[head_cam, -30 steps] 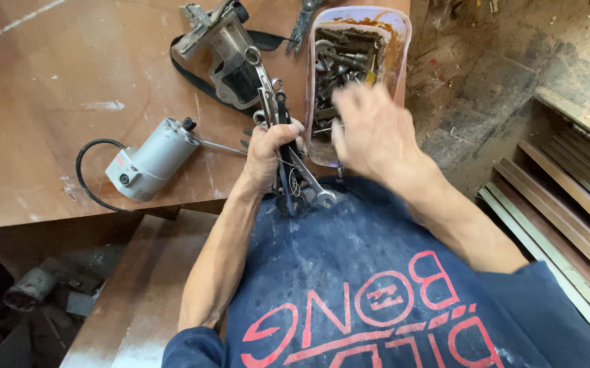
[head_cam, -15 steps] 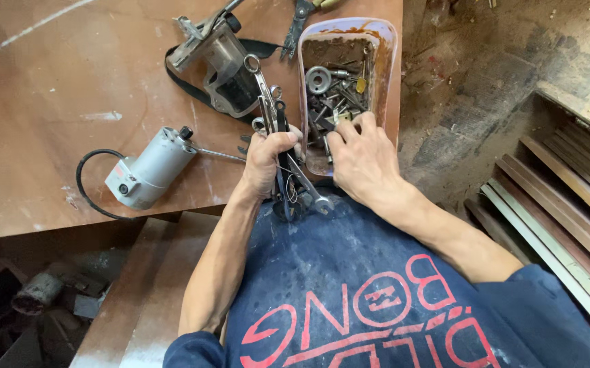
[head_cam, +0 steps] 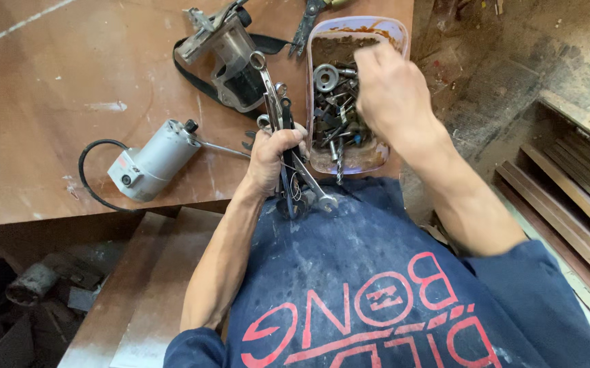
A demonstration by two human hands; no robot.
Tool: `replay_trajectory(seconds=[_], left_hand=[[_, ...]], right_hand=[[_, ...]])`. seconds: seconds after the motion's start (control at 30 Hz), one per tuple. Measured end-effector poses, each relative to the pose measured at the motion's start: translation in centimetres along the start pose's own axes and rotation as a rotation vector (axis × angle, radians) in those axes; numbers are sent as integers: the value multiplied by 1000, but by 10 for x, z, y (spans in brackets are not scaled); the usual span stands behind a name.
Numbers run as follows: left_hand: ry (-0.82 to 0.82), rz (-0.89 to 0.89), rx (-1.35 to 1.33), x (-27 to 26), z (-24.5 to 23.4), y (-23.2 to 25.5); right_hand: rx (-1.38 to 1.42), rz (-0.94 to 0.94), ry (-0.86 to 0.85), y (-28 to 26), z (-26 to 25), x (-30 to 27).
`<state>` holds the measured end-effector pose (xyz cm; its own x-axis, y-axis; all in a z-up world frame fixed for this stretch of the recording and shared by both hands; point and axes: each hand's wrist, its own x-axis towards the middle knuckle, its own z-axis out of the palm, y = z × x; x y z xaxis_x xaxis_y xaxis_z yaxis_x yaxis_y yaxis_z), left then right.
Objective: The person assembles a small mechanical device on a workbench. They use a wrench to tighten bolts on a motor housing, then attach a metal bracket and a black strap to the assembly. The person repeatedly adjusts and tightens components using hand tools.
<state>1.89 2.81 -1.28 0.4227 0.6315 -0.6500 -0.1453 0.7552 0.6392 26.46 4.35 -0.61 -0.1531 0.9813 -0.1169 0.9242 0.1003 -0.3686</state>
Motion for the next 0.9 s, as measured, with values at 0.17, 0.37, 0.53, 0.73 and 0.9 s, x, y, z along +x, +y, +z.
replay_trajectory(seconds=[0.17, 0.37, 0.53, 0.73, 0.9], left_hand=[[10, -8, -52, -1, 1, -2], [-2, -26, -77, 0, -2, -6], [4, -22, 6, 1, -6, -7], [29, -58, -7, -1, -3, -5], [40, -59, -6, -5, -1, -3]], right_hand=[[-140, -3, -168, -28, 20, 35], [12, -127, -375, -30, -13, -35], [357, 65, -246, -32, -41, -63], [1117, 421, -9, -3, -47, -54], [1185, 503, 100, 5, -42, -46]])
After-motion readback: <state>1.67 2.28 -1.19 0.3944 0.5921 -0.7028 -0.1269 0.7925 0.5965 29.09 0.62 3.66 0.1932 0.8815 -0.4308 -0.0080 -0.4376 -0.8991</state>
